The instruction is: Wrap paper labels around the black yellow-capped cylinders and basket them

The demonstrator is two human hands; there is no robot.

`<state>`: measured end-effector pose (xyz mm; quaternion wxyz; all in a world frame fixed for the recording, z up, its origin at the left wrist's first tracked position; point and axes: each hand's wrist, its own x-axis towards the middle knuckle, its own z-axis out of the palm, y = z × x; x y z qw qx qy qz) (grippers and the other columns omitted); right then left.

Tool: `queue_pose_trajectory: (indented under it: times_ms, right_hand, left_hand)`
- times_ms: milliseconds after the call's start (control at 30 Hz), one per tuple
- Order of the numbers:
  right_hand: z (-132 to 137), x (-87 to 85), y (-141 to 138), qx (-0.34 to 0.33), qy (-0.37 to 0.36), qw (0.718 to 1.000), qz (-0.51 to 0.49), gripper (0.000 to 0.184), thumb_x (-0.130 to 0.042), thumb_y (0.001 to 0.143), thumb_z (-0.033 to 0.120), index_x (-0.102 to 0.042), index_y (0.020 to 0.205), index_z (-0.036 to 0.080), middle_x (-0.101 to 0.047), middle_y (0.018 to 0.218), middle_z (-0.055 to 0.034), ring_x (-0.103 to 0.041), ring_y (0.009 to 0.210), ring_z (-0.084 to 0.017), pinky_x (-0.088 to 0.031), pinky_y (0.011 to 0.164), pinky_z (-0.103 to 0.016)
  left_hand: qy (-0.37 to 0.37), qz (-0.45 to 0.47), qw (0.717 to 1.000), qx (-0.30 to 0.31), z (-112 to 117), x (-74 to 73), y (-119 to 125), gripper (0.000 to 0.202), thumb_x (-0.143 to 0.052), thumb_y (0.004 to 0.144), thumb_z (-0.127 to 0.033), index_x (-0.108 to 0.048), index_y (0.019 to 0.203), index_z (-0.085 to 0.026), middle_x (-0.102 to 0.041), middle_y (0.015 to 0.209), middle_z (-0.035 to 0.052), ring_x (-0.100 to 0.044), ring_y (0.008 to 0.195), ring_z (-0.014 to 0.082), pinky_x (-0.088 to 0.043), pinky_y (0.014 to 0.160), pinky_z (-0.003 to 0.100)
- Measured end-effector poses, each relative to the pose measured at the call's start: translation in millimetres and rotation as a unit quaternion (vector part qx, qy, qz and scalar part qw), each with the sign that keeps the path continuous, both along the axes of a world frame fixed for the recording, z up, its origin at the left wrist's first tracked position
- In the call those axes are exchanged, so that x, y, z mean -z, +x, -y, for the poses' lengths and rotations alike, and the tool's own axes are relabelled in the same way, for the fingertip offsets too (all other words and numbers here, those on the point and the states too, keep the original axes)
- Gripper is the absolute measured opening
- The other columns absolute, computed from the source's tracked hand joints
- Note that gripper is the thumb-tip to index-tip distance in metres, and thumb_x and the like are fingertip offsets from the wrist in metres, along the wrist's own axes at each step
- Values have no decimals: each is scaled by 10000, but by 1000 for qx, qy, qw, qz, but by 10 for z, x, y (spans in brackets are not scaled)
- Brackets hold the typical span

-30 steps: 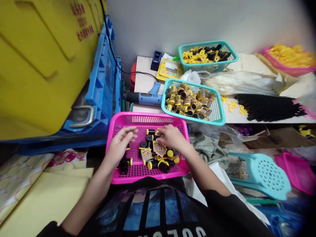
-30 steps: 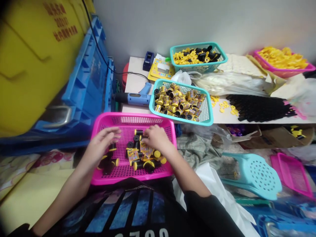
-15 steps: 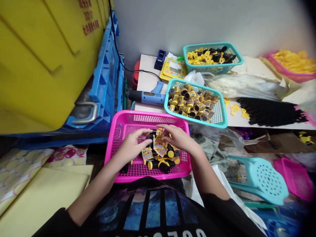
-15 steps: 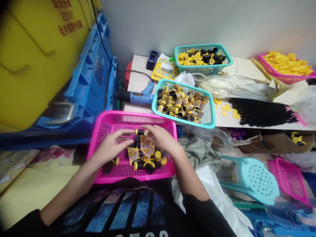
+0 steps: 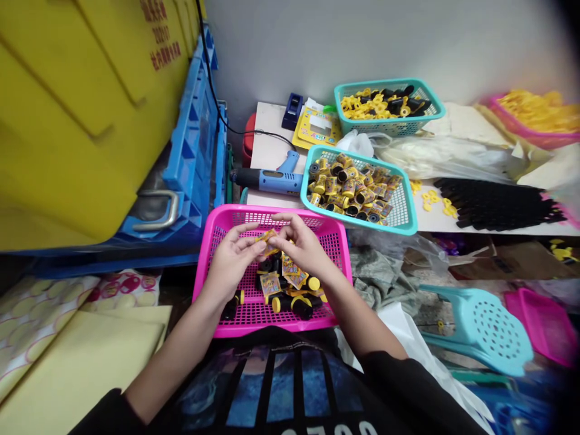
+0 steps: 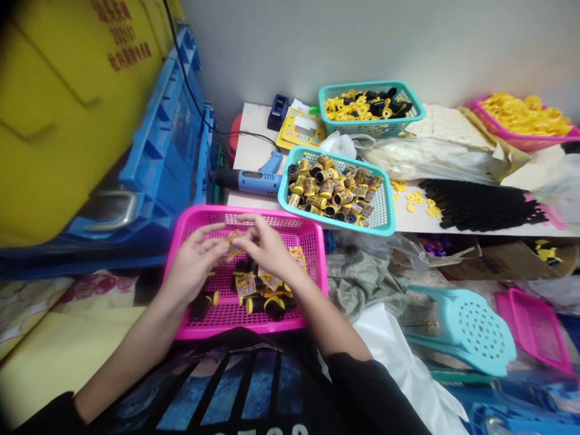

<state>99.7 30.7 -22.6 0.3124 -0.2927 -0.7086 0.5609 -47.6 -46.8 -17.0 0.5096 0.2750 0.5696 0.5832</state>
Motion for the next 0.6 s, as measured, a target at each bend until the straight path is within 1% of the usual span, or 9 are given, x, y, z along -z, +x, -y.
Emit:
queue_pose_trajectory:
  times_ms: [67,133,200,267,333,400,433,500,600]
  right_hand:
    - [-79,40,-3,7,27,999,26,256,-488,938,270,-490,1185,207,-526,677,48,-526,621,-117,-430,612,-257]
    - [-204,151,4,11,92,987,131,208,-417,961,228,-556,1109,185,-615,816,-17,-585,770,-147,-463,745,-309]
    - [-338,316,0,-29,164,946,280,194,-489,900,135,-608,1052,159,-651,995,-86,-586,955,-198,-442,877,-374]
    - [-445,471,-26,-102,200,900,374,312,-575,803,60,-626,1095,158,-629,1128,-125,-548,1081,-243,-417,935,-407]
    - [-504,557,-66,-152,213,875,407,413,-599,753,36,-630,1145,165,-606,1172,-144,-538,1110,-267,-417,937,-413]
    - [-519,553,-99,-171,222,863,421,401,-602,748,60,-644,1136,149,-609,1128,-158,-564,1056,-273,-433,903,-405]
    - [-513,524,-106,-169,226,861,423,379,-605,750,82,-648,1122,136,-612,1100,-161,-575,1023,-270,-440,885,-399]
    - [-481,443,-91,-135,217,885,390,314,-621,757,126,-652,1070,124,-623,1037,-142,-589,954,-242,-450,849,-376]
    - [-395,332,-9,-43,121,958,255,252,-670,756,204,-616,993,138,-637,929,-70,-589,839,-173,-464,780,-326]
  left_hand:
    - [1,-11,1000,-20,0,16,-44,314,-788,662,-275,-687,940,-169,-713,721,2,-643,623,106,-519,606,204]
    - [-6,-43,998,-44,4,23,-94,235,-788,660,-282,-723,848,-155,-709,675,3,-618,579,95,-509,592,198]
    - [-21,-77,995,-57,12,28,-140,233,-776,673,-286,-746,865,-159,-716,658,4,-613,563,101,-511,587,208]
    - [-37,-104,992,-54,25,49,-179,270,-760,688,-290,-752,929,-169,-734,678,9,-623,563,113,-521,592,225]
    - [-53,-133,989,-44,40,93,-214,282,-745,699,-294,-753,954,-174,-750,710,19,-633,560,124,-527,583,237]
    - [-64,-173,982,-32,60,153,-250,261,-730,707,-299,-757,934,-174,-753,713,28,-644,565,141,-523,554,243]
    - [-63,-193,979,-28,70,183,-268,245,-721,712,-300,-759,920,-176,-755,719,31,-655,583,152,-521,547,244]
    - [-53,-216,975,-16,90,227,-297,227,-696,729,-298,-759,916,-187,-766,778,41,-684,660,173,-531,572,252]
    - [-61,-211,975,2,108,240,-314,260,-711,720,-295,-753,950,-183,-775,875,68,-706,742,193,-551,643,279]
